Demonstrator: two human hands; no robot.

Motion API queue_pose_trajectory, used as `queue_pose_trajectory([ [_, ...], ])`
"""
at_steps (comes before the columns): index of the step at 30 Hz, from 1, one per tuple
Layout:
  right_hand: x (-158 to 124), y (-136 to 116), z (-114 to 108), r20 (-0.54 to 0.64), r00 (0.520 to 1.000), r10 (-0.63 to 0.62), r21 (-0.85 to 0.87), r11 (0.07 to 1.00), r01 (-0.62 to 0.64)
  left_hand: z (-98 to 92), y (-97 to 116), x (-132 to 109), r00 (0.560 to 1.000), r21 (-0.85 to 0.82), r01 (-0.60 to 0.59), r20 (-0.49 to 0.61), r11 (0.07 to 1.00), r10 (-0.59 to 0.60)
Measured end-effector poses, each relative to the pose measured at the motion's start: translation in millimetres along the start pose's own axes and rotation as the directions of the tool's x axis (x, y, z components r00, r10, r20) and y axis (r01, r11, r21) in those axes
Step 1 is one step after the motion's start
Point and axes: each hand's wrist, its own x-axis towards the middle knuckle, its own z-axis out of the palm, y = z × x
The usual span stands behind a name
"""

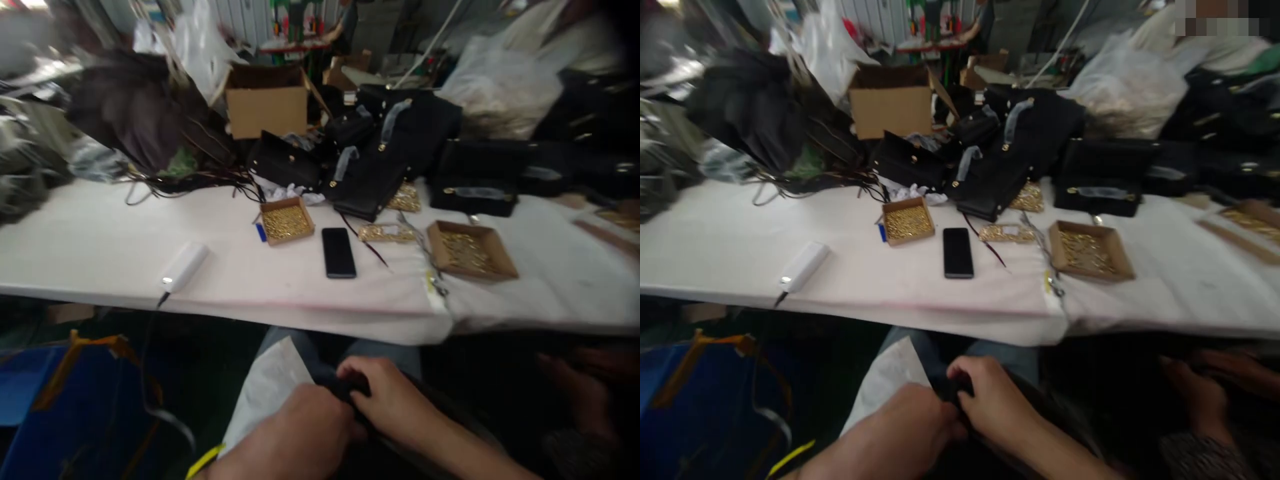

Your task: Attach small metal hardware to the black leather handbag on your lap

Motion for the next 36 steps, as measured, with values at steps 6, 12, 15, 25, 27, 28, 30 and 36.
queue_pose_trajectory([
  [6,-11,-4,-12,0.112,0.987,-0.113,-0.076,0.99,0.122,-3.1,11,-3,0.965,-0.035,0.242,-0.092,0.97,-0.244],
  [12,-15,4,-10,0.179,0.962,-0.207,-0.108,0.968,0.229,18.0,17,-5,0.888,-0.28,0.36,-0.19,0.89,-0.419],
  [15,-14,5,-10,0.206,0.958,-0.199,-0.114,0.968,0.225,28.2,21,-6,0.861,-0.303,0.366,-0.248,0.88,-0.443],
  [25,-14,-1,-16,0.188,0.971,-0.146,-0.078,0.983,0.163,46.1,24,-5,0.727,-0.562,0.242,-0.435,0.791,-0.531],
  [27,-14,-2,-16,0.161,0.978,-0.132,-0.087,0.985,0.148,47.0,21,-4,0.699,-0.668,0.254,-0.374,0.7,-0.61],
  [28,-14,-2,-16,0.149,0.981,-0.128,-0.092,0.985,0.143,46.9,20,-2,0.707,-0.712,0.25,-0.328,0.656,-0.626],
  [30,-11,-3,-16,0.134,0.983,-0.129,-0.091,0.986,0.142,45.7,21,4,0.758,-0.767,0.231,-0.244,0.599,-0.605],
  [36,2,3,-20,0.1,0.989,-0.105,-0.056,0.992,0.111,41.2,26,31,0.791,-0.764,0.3,-0.136,0.572,-0.597],
])
